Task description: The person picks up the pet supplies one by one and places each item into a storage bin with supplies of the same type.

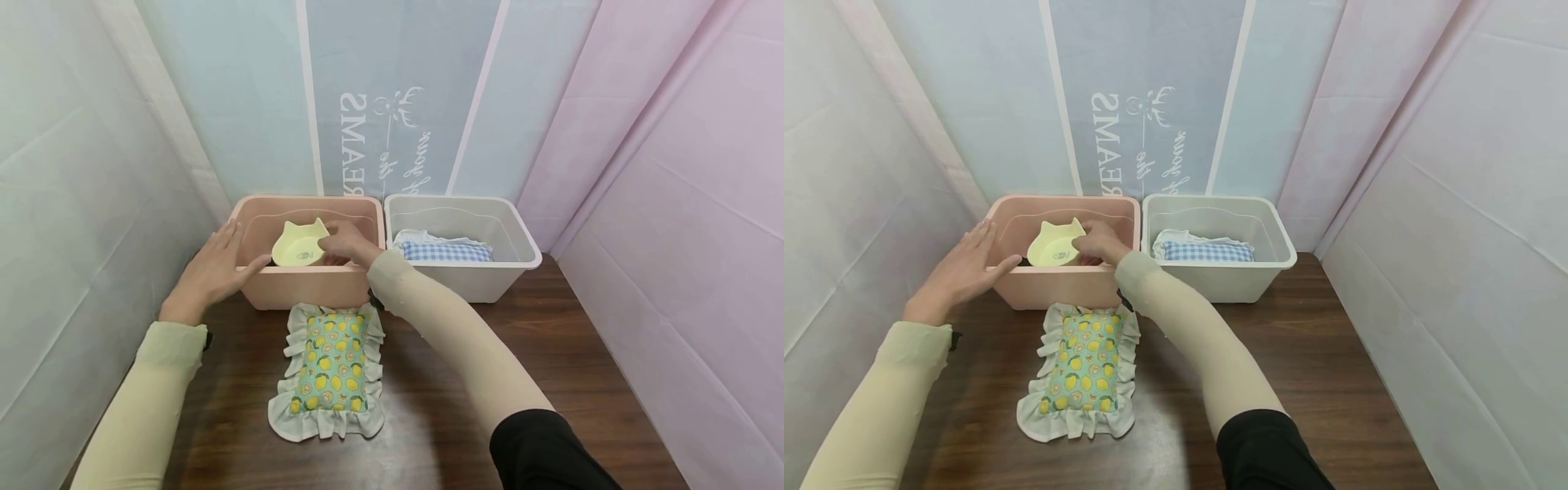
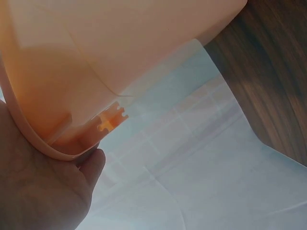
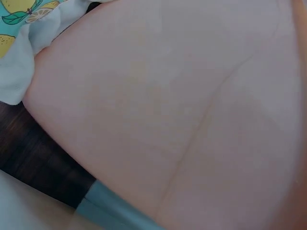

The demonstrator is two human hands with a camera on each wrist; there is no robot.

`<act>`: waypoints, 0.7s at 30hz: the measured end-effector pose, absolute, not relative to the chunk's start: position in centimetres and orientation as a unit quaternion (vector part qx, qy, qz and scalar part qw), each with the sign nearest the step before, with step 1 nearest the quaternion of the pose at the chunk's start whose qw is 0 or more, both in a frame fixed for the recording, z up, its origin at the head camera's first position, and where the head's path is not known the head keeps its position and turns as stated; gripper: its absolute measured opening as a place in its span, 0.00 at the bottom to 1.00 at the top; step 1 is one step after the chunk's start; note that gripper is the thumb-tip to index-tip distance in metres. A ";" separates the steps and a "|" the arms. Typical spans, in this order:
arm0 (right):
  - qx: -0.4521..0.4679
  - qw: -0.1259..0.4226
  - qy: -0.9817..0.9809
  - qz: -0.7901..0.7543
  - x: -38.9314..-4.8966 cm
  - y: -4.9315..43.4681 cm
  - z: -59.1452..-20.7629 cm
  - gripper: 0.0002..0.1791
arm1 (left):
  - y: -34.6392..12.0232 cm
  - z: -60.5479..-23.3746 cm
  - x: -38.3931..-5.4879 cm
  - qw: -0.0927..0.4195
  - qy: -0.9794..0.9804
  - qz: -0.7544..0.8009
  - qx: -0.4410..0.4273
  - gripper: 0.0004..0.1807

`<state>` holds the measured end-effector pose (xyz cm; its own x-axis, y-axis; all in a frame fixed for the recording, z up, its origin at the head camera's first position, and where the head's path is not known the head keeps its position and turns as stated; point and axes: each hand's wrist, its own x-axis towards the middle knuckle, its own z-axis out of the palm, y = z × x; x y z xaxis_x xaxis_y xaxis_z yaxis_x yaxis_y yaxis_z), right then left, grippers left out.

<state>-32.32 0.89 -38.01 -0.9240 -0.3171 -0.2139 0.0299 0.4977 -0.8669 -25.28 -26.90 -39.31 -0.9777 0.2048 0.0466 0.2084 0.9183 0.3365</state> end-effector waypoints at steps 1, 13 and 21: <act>-0.085 0.177 0.850 -0.488 -32.4 0.9 -38.1 0.26 | -26.9 -39.3 -25.3 0.005 -0.979 -0.173 -0.106 0.60; -0.086 0.191 0.861 -0.463 -32.5 0.9 -38.5 0.20 | -26.8 -39.1 -25.2 0.002 -0.979 -0.174 -0.111 0.60; -0.105 0.196 0.868 -0.444 -32.7 0.5 -38.4 0.04 | -26.9 -39.1 -25.2 -0.003 -0.979 -0.174 -0.107 0.59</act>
<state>-32.66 0.47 -38.44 -0.9015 -0.3558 -0.2465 -0.0088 0.5844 -0.8114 -25.24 -26.92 -39.11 -0.9772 0.2101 0.0319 0.2082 0.9165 0.3417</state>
